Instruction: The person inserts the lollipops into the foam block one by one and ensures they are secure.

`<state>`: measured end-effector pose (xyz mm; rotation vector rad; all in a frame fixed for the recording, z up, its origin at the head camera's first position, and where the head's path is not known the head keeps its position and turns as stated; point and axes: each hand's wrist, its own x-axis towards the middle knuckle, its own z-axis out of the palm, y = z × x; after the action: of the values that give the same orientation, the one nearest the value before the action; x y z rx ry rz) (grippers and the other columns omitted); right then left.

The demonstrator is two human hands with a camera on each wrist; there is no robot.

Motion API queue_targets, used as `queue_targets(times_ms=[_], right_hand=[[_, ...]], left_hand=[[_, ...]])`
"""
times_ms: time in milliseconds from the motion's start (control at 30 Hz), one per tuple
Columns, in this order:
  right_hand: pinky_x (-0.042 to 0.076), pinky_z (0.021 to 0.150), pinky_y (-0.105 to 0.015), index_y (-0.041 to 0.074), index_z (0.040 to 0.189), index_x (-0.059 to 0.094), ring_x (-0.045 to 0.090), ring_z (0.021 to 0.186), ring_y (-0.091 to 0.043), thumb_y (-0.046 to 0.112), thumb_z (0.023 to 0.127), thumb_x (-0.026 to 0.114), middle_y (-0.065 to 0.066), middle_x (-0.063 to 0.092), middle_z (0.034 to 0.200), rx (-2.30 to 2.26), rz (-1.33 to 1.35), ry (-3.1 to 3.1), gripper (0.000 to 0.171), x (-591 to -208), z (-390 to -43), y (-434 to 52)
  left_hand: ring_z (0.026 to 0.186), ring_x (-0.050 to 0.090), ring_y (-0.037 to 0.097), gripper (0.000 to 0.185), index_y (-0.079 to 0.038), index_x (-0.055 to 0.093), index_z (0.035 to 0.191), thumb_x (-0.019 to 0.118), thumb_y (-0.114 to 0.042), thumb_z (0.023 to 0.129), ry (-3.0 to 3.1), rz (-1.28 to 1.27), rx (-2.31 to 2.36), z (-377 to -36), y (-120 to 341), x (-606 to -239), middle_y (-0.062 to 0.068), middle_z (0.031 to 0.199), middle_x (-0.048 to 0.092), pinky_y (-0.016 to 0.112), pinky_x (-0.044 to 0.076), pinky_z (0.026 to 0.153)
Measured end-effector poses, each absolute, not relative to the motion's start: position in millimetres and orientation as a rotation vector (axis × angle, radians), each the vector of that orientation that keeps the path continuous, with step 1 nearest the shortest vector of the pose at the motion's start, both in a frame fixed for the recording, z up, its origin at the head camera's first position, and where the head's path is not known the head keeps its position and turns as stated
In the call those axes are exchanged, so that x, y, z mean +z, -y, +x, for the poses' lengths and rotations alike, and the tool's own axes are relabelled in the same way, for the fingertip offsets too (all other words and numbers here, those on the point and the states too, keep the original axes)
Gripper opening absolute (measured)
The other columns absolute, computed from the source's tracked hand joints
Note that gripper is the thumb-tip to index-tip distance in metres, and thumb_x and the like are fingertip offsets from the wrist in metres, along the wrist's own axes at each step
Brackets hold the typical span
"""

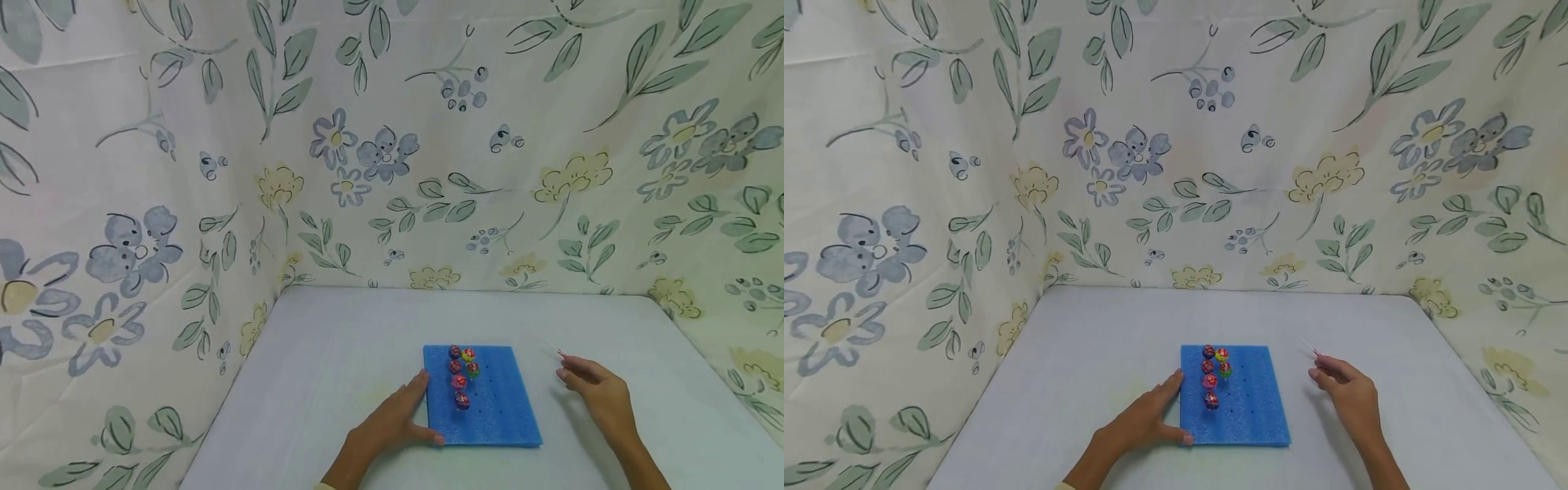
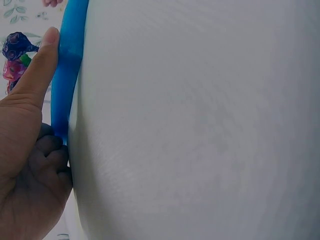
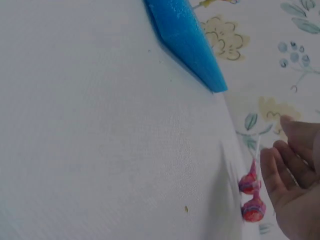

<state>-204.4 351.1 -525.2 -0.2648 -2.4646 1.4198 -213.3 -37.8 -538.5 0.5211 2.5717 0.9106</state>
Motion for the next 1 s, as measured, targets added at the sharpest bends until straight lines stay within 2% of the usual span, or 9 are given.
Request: queue_targets(times_ms=[167,367,467,567,700,800,1000], right_hand=[[0.058,0.072,-0.013,-0.004,0.132,0.069,0.077,0.084,-0.004,0.026,0.097,0.081,0.011,0.081,0.104,1.466,-0.322,2.406,0.048,-524.9,-203.8,-361.3],[0.056,0.070,-0.009,-0.006,0.135,0.067,0.068,0.083,0.015,0.022,0.095,0.083,0.021,0.077,0.099,1.492,-0.466,2.347,0.051,-527.6,-205.6,-370.7],[0.054,0.070,-0.006,-0.006,0.136,0.066,0.066,0.081,0.018,0.021,0.094,0.085,0.024,0.075,0.098,1.491,-0.512,2.336,0.053,-527.5,-206.0,-373.8],[0.051,0.070,-0.005,-0.004,0.138,0.066,0.064,0.081,0.019,0.024,0.094,0.085,0.019,0.077,0.103,1.478,-0.569,2.363,0.056,-527.4,-205.3,-375.6],[0.048,0.070,-0.004,-0.001,0.139,0.066,0.060,0.081,0.020,0.029,0.094,0.085,0.002,0.080,0.115,1.431,-0.640,2.418,0.058,-528.4,-205.2,-378.4],[0.047,0.070,-0.004,0.000,0.141,0.065,0.062,0.079,0.019,0.028,0.094,0.084,-0.008,0.078,0.124,1.417,-0.653,2.437,0.058,-530.3,-206.4,-381.4],[0.043,0.070,-0.005,0.002,0.145,0.062,0.058,0.078,0.021,0.032,0.096,0.081,-0.017,0.071,0.137,1.404,-0.713,2.482,0.060,-533.1,-208.2,-387.2]], left_hand=[[0.163,0.025,0.026,0.124,-0.017,0.022,0.171,0.090,-0.059,0.076,-2.563,0.522,0.920,-213.9,38.3,-537.1,0.002,0.177,0.024,0.052,0.028,0.129],[0.163,0.025,0.026,0.124,-0.017,0.021,0.171,0.090,-0.060,0.076,-2.562,0.524,0.916,-213.7,38.5,-536.7,0.001,0.177,0.023,0.051,0.028,0.129],[0.162,0.026,0.026,0.124,-0.017,0.022,0.171,0.090,-0.059,0.076,-2.566,0.529,0.913,-213.5,38.6,-537.3,0.002,0.177,0.024,0.051,0.029,0.129],[0.163,0.025,0.026,0.125,-0.017,0.021,0.171,0.089,-0.060,0.076,-2.568,0.529,0.913,-213.8,38.5,-538.4,0.001,0.177,0.023,0.051,0.028,0.129],[0.163,0.025,0.025,0.124,-0.018,0.020,0.171,0.089,-0.061,0.077,-2.570,0.533,0.912,-213.8,38.1,-539.9,0.001,0.177,0.023,0.051,0.028,0.130],[0.163,0.025,0.024,0.124,-0.017,0.021,0.171,0.089,-0.060,0.077,-2.571,0.533,0.915,-213.0,38.1,-540.0,0.001,0.177,0.023,0.050,0.028,0.130],[0.162,0.026,0.026,0.124,-0.017,0.021,0.171,0.090,-0.059,0.077,-2.582,0.533,0.905,-211.7,38.4,-536.9,0.001,0.177,0.024,0.051,0.029,0.129]])
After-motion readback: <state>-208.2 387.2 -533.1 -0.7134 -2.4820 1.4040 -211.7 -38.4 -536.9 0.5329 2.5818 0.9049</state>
